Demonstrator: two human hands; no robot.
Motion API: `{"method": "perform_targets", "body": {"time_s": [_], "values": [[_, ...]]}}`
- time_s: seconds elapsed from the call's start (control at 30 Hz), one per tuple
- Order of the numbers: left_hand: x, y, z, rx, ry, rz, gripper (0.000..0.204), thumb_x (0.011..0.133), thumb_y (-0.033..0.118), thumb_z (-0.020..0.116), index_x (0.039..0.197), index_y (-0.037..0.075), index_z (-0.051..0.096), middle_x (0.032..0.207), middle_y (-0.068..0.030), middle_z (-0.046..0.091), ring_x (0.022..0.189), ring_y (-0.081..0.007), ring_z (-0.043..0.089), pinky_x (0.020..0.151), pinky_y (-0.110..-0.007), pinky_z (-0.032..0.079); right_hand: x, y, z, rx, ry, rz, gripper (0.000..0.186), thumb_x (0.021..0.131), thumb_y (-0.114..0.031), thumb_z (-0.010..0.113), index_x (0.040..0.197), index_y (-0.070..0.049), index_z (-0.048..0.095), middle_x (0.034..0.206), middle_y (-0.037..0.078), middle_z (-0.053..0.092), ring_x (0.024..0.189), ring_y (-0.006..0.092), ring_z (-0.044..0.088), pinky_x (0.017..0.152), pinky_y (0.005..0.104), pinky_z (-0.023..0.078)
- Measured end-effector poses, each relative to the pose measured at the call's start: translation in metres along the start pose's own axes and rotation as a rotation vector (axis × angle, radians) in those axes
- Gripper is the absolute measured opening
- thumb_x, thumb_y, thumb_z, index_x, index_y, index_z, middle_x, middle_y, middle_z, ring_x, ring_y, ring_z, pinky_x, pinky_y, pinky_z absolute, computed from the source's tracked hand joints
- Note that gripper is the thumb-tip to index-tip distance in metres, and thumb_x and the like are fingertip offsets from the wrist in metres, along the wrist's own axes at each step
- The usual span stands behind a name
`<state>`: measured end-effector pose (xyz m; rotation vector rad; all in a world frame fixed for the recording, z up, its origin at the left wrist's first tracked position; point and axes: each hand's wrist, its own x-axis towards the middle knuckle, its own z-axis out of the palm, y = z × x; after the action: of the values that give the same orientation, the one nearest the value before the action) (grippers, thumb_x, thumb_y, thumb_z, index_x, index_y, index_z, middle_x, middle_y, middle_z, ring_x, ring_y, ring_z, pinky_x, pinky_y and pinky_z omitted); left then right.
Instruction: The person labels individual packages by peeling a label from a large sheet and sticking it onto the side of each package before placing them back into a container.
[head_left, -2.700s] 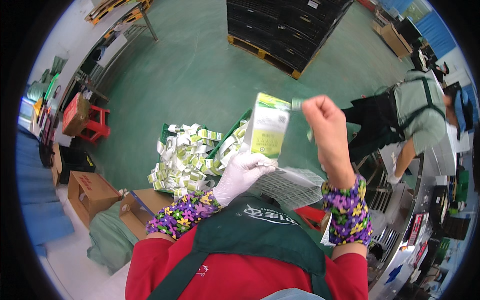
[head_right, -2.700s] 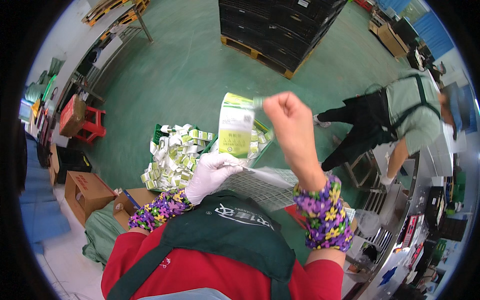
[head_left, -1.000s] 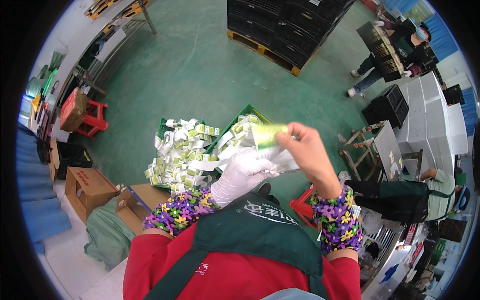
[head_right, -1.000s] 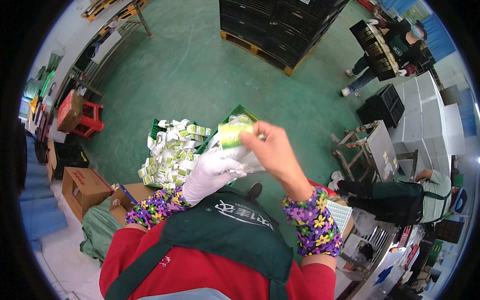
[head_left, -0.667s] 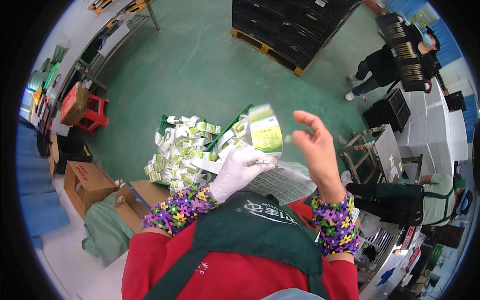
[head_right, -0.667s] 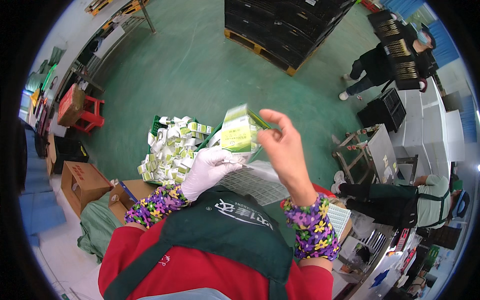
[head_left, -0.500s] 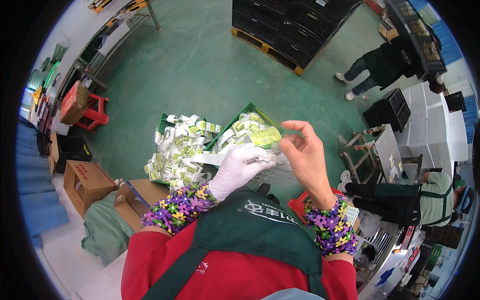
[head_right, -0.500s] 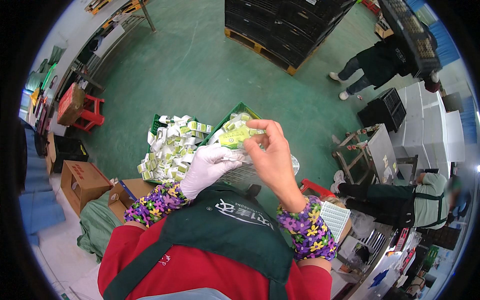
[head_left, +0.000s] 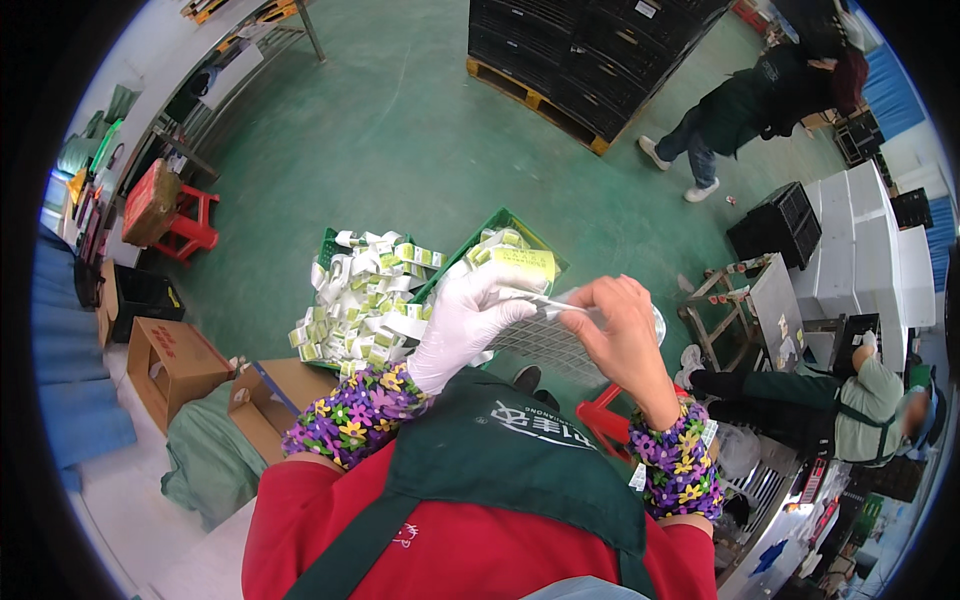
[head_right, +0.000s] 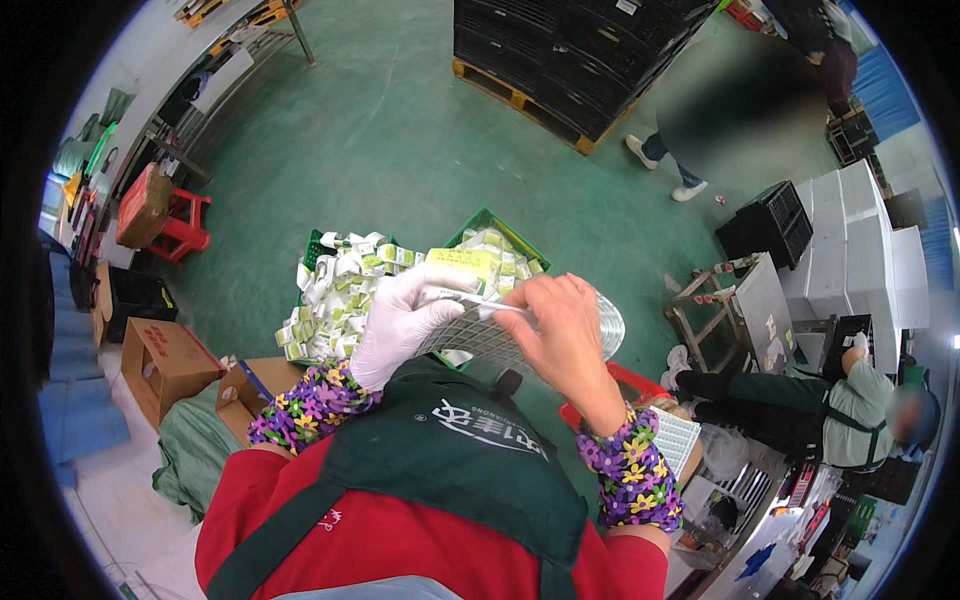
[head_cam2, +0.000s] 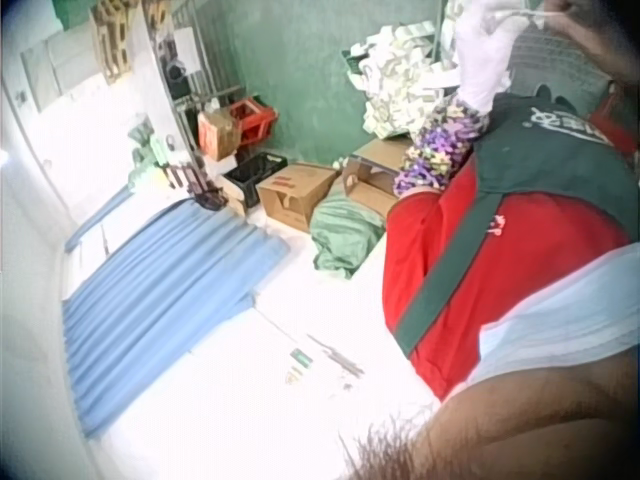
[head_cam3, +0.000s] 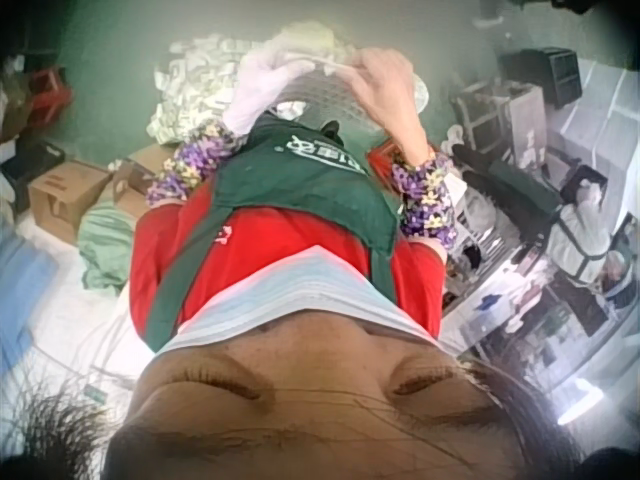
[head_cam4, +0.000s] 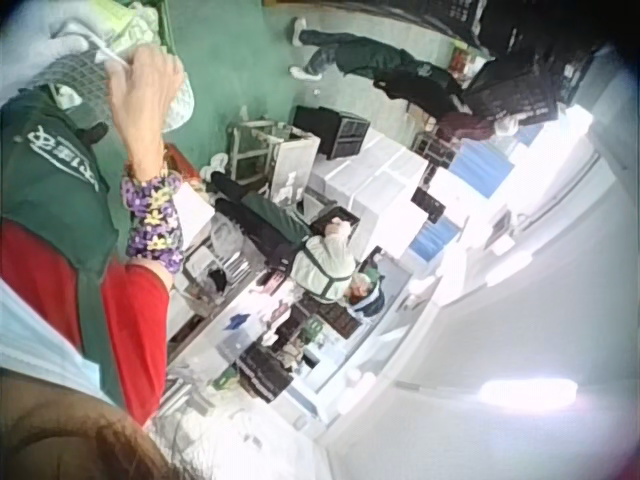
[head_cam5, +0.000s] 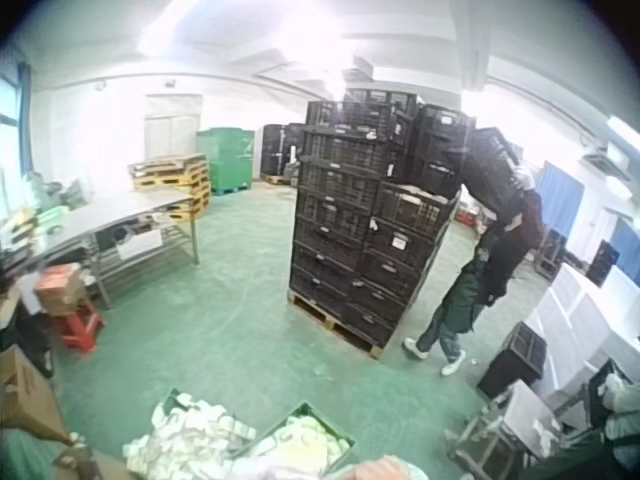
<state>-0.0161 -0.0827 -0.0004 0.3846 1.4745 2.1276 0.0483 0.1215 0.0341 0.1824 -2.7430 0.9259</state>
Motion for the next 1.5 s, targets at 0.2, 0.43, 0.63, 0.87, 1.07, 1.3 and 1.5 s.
{"method": "perform_targets", "body": {"time_s": [0.2, 0.43, 0.63, 0.87, 1.07, 1.3, 1.5], "values": [[0.003, -0.001, -0.008, 0.102, 0.101, 0.042, 0.011, 0.092, 0.007, 0.068, 0.099, -0.001, 0.067, 0.096, -0.0039, 0.069, 0.083, -0.0074, 0.064, 0.073, -0.022, 0.052, -0.004, 0.003, -0.002, 0.062, -0.026, 0.046, 0.014, 0.085, -0.02, 0.073, 0.087, -0.006, 0.068, 0.079, 0.007, 0.065, 0.082, 0.0283, 0.061, 0.087, 0.0436, 0.045], [0.0, 0.001, 0.003, 0.176, 0.111, 0.012, 0.012, 0.09, 0.009, 0.072, 0.097, 0.0, 0.069, 0.091, -0.0026, 0.067, 0.081, -0.0065, 0.063, 0.071, -0.022, 0.051, 0.003, -0.011, -0.006, 0.17, 0.06, -0.002, 0.031, 0.08, -0.014, 0.075, 0.107, -0.004, 0.064, 0.102, 0.015, 0.062, 0.089, 0.0338, 0.062, 0.076, 0.0396, 0.05], [0.0, -0.001, 0.009, 0.238, 0.089, 0.038, 0.011, 0.094, 0.009, 0.066, 0.1, 0.0, 0.067, 0.091, -0.0006, 0.068, 0.08, -0.0037, 0.059, 0.071, -0.02, 0.048, 0.008, -0.026, 0.004, -0.116, 0.138, -0.168, 0.023, 0.076, -0.006, 0.072, 0.099, -0.006, 0.066, 0.091, 0.008, 0.063, 0.083, 0.0267, 0.062, 0.075, 0.0378, 0.049], [0.006, 0.005, 0.007, 0.118, 0.028, -0.063, 0.016, 0.097, 0.013, 0.062, 0.104, -0.001, 0.067, 0.096, -0.0035, 0.07, 0.089, -0.0091, 0.064, 0.082, -0.026, 0.051, -0.003, -0.003, 0.023, -0.263, 0.391, -0.513, 0.01, 0.079, -0.006, 0.068, 0.088, -0.008, 0.066, 0.083, 0.004, 0.059, 0.069, 0.0149, 0.057, 0.071, 0.0301, 0.047], [0.013, -0.005, -0.005, 0.342, 0.11, 0.156, 0.013, 0.092, 0.011, 0.066, 0.097, 0.0, 0.071, 0.091, -0.0052, 0.071, 0.084, -0.0129, 0.066, 0.078, -0.027, 0.051, 0.02, -0.014, 0.004, 0.992, 0.172, 0.403, 0.013, 0.097, -0.016, 0.063, 0.094, -0.003, 0.06, 0.084, -0.005, 0.057, 0.072, 0.0018, 0.05, 0.062, 0.0185, 0.04], [-0.006, -0.021, 0.005, 0.696, -0.237, 0.206, 0.01, 0.088, 0.013, 0.071, 0.093, 0.004, 0.071, 0.085, -0.0082, 0.071, 0.08, -0.0216, 0.068, 0.072, -0.033, 0.052, 0.07, -0.017, -0.009, 0.978, 0.178, 0.36, 0.017, 0.097, -0.02, 0.064, 0.092, -0.003, 0.063, 0.081, -0.004, 0.062, 0.071, 0.0025, 0.053, 0.062, 0.02, 0.043], [-0.019, -0.016, 0.001, 0.656, -0.059, 0.196, 0.011, 0.087, 0.012, 0.072, 0.092, 0.002, 0.071, 0.085, -0.0107, 0.072, 0.08, -0.0215, 0.069, 0.073, -0.033, 0.053, 0.06, -0.014, -0.012, 0.912, 0.257, 0.494, 0.017, 0.095, -0.018, 0.067, 0.088, -0.003, 0.063, 0.077, -0.006, 0.058, 0.066, -0.0007, 0.045, 0.056, 0.0178, 0.036]]}}
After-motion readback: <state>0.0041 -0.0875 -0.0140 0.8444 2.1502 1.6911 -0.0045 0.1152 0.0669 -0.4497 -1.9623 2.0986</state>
